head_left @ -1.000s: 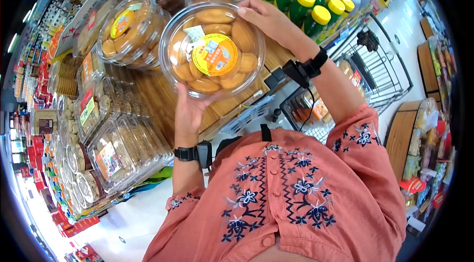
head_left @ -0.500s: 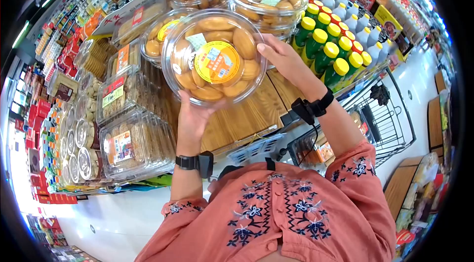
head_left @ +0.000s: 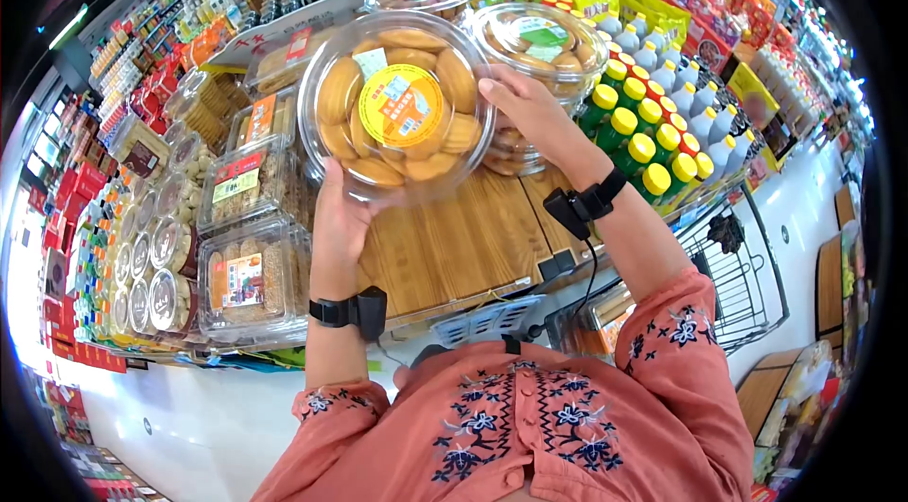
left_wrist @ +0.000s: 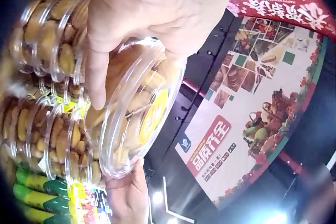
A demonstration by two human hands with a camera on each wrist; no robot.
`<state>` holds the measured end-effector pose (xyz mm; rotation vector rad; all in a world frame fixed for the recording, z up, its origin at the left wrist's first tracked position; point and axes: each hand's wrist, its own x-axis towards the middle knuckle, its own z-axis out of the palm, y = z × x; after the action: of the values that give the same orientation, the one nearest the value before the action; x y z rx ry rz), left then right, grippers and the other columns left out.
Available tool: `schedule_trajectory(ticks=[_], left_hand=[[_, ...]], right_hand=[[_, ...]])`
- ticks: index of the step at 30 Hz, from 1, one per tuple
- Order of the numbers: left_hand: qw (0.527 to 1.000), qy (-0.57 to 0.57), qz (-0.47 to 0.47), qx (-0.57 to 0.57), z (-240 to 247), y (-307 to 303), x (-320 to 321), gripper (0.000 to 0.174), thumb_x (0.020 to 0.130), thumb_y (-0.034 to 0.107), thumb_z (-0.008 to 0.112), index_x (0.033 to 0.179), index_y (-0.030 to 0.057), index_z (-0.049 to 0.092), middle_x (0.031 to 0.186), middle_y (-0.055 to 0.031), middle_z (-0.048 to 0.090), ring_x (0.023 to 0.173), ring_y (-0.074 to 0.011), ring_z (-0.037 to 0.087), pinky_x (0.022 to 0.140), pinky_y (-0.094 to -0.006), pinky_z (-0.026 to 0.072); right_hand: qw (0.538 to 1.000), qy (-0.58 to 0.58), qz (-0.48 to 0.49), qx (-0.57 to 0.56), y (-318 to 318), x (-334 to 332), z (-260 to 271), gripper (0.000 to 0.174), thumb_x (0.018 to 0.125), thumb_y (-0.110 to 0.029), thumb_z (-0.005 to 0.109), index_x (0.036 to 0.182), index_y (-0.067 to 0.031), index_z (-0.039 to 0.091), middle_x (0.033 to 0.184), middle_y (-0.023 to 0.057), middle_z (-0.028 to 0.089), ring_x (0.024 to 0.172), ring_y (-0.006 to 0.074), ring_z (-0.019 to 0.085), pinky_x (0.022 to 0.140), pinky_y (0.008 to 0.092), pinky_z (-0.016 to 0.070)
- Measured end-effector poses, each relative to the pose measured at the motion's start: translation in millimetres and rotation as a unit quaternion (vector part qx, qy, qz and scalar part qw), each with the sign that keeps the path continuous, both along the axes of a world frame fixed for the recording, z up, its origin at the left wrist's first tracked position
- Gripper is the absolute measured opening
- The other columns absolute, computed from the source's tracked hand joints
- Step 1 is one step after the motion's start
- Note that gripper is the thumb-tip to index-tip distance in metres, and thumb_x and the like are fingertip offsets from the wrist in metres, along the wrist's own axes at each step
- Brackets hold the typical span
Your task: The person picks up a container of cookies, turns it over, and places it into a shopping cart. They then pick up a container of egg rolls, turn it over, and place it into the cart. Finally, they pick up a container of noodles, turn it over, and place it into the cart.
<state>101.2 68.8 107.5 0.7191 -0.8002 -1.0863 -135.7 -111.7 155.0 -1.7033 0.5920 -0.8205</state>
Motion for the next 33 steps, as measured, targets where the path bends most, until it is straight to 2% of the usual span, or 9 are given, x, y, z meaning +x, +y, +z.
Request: schedule_trajectory(ticks=[1, 9, 12, 16, 20, 21, 24, 27, 33], left_hand=[[1.000, -0.005, 0.021, -0.006, 8, -3, 0, 0.056, 0.108, 0.045, 0.034, 0.141, 0.0002, 0.043, 0.132, -0.0162, 0.060, 0.113, -0.0296, 0.066, 0.089, -0.0462, 0.0593], [0.981, -0.081, 0.177, -0.005, 56, -31, 24, 0.057, 0.104, 0.049, 0.042, 0.133, 0.0001, 0.050, 0.119, -0.0143, 0.066, 0.095, -0.0215, 0.071, 0.068, -0.0322, 0.0613], [0.977, -0.123, 0.170, 0.025, 53, -46, 55, 0.056, 0.106, 0.047, 0.037, 0.137, 0.0009, 0.047, 0.126, -0.0167, 0.064, 0.104, -0.0260, 0.069, 0.076, -0.0372, 0.0629], [0.960, -0.145, 0.233, 0.063, 57, -61, 72, 0.059, 0.103, 0.051, 0.042, 0.133, 0.0015, 0.052, 0.118, -0.0155, 0.068, 0.100, -0.0239, 0.071, 0.073, -0.0356, 0.0612], [0.933, -0.142, 0.311, 0.116, 54, -80, 88, 0.057, 0.099, 0.053, 0.049, 0.129, 0.0063, 0.058, 0.114, -0.0081, 0.070, 0.090, -0.0197, 0.070, 0.076, -0.0339, 0.0551], [0.931, -0.145, 0.311, 0.126, 51, -85, 96, 0.056, 0.097, 0.054, 0.051, 0.129, 0.0080, 0.059, 0.116, -0.0068, 0.069, 0.093, -0.0171, 0.067, 0.083, -0.0333, 0.0500], [0.919, -0.181, 0.346, 0.056, 44, -97, 106, 0.055, 0.101, 0.043, 0.049, 0.126, -0.0044, 0.061, 0.124, -0.0136, 0.064, 0.108, -0.0204, 0.062, 0.093, -0.0354, 0.0476], [0.929, -0.167, 0.328, 0.032, 48, -100, 97, 0.056, 0.102, 0.040, 0.048, 0.126, -0.0094, 0.060, 0.127, -0.0165, 0.062, 0.113, -0.0220, 0.059, 0.098, -0.0333, 0.0442], [0.917, -0.209, 0.330, 0.083, 18, -123, 122, 0.056, 0.103, 0.041, 0.045, 0.124, -0.0085, 0.062, 0.126, -0.0178, 0.063, 0.114, -0.0225, 0.059, 0.098, -0.0340, 0.0439]], right_hand=[[0.999, -0.022, -0.022, -0.010, 0, 8, 3, 0.040, 0.102, -0.035, 0.054, 0.127, -0.0031, 0.057, 0.102, 0.0018, 0.062, 0.086, 0.0080, 0.059, 0.075, 0.0245, 0.0519], [0.998, -0.028, 0.024, 0.059, -15, 46, 45, 0.039, 0.101, -0.036, 0.055, 0.117, 0.0002, 0.059, 0.102, 0.0104, 0.067, 0.087, 0.0190, 0.069, 0.077, 0.0327, 0.0583], [0.996, -0.035, 0.044, 0.072, -30, 60, 43, 0.042, 0.100, -0.038, 0.057, 0.119, 0.0004, 0.058, 0.105, 0.0097, 0.066, 0.089, 0.0189, 0.068, 0.078, 0.0326, 0.0579], [0.997, -0.031, 0.028, 0.067, -42, 77, 44, 0.042, 0.099, -0.038, 0.059, 0.116, 0.0005, 0.059, 0.102, 0.0121, 0.067, 0.089, 0.0222, 0.069, 0.077, 0.0346, 0.0593], [0.996, -0.025, 0.036, 0.079, -56, 93, 41, 0.039, 0.099, -0.038, 0.059, 0.112, -0.0017, 0.060, 0.100, 0.0116, 0.067, 0.088, 0.0226, 0.070, 0.078, 0.0349, 0.0593], [0.996, -0.024, 0.038, 0.081, -59, 96, 41, 0.038, 0.099, -0.038, 0.059, 0.111, -0.0021, 0.060, 0.100, 0.0112, 0.067, 0.088, 0.0225, 0.070, 0.078, 0.0348, 0.0592], [0.995, -0.013, 0.025, 0.096, -66, 102, 38, 0.038, 0.098, -0.039, 0.059, 0.111, -0.0031, 0.062, 0.102, 0.0094, 0.068, 0.088, 0.0214, 0.069, 0.078, 0.0344, 0.0587], [0.995, -0.002, 0.019, 0.101, -79, 109, 30, 0.040, 0.097, -0.040, 0.060, 0.114, -0.0040, 0.063, 0.105, 0.0086, 0.068, 0.091, 0.0204, 0.068, 0.080, 0.0353, 0.0571], [0.997, 0.049, -0.010, 0.064, -97, 117, 1, 0.050, 0.095, -0.049, 0.061, 0.121, -0.0062, 0.064, 0.112, 0.0068, 0.067, 0.103, 0.0197, 0.062, 0.090, 0.0381, 0.0500]])
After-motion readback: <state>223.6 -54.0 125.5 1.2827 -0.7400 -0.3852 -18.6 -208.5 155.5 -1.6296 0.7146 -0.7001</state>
